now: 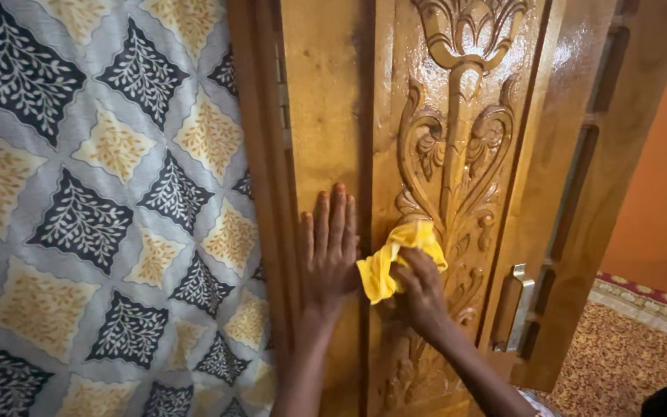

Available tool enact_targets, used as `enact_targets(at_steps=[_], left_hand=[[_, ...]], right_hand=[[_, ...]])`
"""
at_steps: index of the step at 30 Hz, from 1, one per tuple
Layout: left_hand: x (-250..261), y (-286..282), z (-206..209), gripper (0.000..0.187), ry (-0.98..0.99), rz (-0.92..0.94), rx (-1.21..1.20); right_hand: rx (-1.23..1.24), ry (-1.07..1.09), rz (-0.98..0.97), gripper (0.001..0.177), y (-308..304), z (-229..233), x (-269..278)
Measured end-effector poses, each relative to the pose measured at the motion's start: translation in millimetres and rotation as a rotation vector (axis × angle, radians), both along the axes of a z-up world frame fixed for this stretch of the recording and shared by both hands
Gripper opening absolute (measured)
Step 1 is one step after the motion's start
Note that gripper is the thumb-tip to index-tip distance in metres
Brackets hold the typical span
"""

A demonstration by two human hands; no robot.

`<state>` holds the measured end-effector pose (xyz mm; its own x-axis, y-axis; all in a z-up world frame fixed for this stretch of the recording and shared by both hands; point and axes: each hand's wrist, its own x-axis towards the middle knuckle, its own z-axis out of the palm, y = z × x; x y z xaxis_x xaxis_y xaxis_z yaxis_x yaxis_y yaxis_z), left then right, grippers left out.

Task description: The person wipes a wooden door with a yellow cloth, moving from the upper carved panel down to the lower carved panel. The person uses the right hand to wipe while the left hand stabilizes the door surface.

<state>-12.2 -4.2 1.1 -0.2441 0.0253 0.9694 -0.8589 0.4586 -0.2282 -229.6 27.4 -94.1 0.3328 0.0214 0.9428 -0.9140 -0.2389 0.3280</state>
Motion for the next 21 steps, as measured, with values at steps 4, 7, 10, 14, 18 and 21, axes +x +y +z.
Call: enact_targets(at_steps=[4,7,10,14,18,21], left_hand=[[-1,2,-2,0.065,-0.014,-0.143,0.139],[-2,3,1,0.069,0.016,-0.253,0.138],[-4,7,2,0.073,0.033,-0.298,0.144],[-1,10,2,0.071,0.039,-0.266,0.130],[-3,9,1,0.069,0.075,-0.323,0.073],[-5,8,-1,0.069,0.078,-0.303,0.068]], right_hand=[[-0.169,-0.125,-0.150,0.039,3,66,-15],[-0.223,-0.238,-0.025,0.032,25,161,-23],[-0.261,-0.215,0.028,0.036,46,239,-28],[-0.228,-0.283,0.096,0.022,53,270,-34],[-0.229,-0.195,-0.054,0.023,49,224,-41],[-0.182,-0.201,-0.067,0.025,44,163,-47]])
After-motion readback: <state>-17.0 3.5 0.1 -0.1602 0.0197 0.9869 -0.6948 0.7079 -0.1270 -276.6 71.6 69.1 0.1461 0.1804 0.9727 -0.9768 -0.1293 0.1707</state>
